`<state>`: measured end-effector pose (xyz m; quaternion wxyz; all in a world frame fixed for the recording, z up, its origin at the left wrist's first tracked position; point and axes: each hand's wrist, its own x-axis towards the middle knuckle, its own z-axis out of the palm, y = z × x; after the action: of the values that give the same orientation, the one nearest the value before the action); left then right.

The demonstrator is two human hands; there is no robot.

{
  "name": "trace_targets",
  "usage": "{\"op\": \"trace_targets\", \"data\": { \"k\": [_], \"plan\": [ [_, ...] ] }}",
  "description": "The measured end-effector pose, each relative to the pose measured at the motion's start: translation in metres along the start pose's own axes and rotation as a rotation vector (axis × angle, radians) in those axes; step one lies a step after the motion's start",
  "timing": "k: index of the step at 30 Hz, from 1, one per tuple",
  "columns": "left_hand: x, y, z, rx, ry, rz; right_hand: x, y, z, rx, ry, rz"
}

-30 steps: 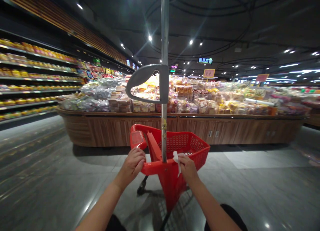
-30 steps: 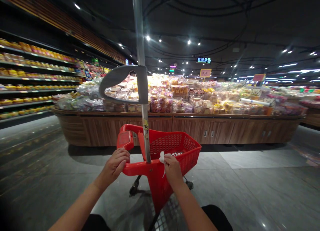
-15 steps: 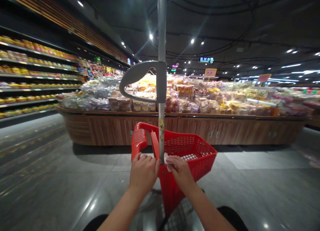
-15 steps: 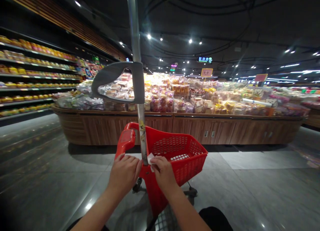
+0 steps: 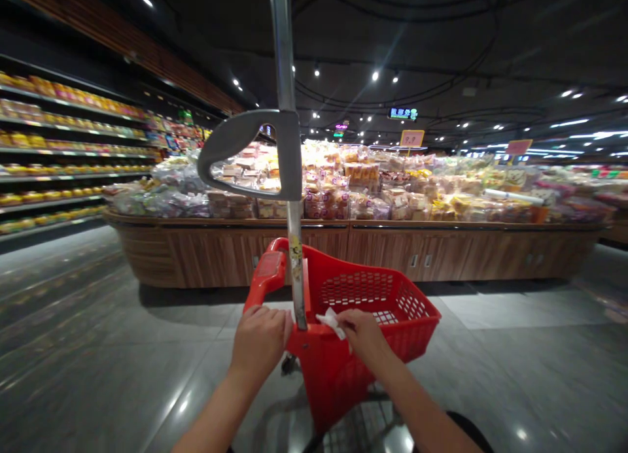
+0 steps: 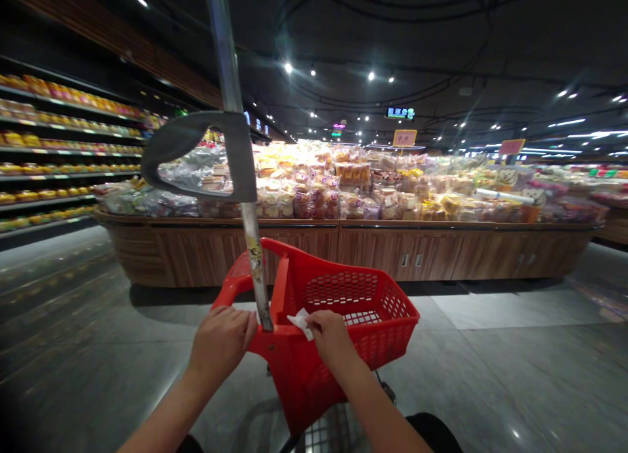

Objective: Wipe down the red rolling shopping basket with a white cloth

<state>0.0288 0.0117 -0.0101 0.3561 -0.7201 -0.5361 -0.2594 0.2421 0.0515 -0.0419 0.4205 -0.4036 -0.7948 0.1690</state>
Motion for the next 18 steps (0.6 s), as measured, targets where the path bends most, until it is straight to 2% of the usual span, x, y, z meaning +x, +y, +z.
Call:
{"op": "trace_targets", "data": {
  "k": [3,5,7,8,11,12,14,16,18],
  "plan": [
    [-0.001,-0.009,-0.001,-0.025,0.053,0.044,0.021,0.003,-0.011,0.024,-0.062,-0.029],
    [-0.001,-0.014,-0.001,-0.045,0.071,0.042,0.037,-0.003,-0.010,0.074,-0.022,-0.132],
    [-0.002,-0.018,0.000,-0.062,0.067,0.022,0.054,-0.010,0.000,0.071,0.010,-0.269],
    [-0.002,-0.020,0.001,-0.067,0.060,0.015,0.062,-0.011,0.008,0.048,-0.024,-0.355],
    [-0.003,-0.026,0.003,-0.069,0.037,0.022,0.083,-0.004,0.033,-0.043,-0.239,-0.586],
    [-0.003,-0.029,0.004,-0.070,0.032,0.030,0.089,0.001,0.039,-0.070,-0.286,-0.614],
    [-0.004,-0.034,0.005,-0.076,0.030,0.041,0.097,0.009,0.048,-0.115,-0.287,-0.586],
    [-0.006,-0.039,0.005,-0.083,0.036,0.044,0.098,0.011,0.051,-0.144,-0.278,-0.571],
    [-0.008,-0.043,0.005,-0.090,0.040,0.049,0.094,0.009,0.052,-0.136,-0.318,-0.613]
  ]
}}
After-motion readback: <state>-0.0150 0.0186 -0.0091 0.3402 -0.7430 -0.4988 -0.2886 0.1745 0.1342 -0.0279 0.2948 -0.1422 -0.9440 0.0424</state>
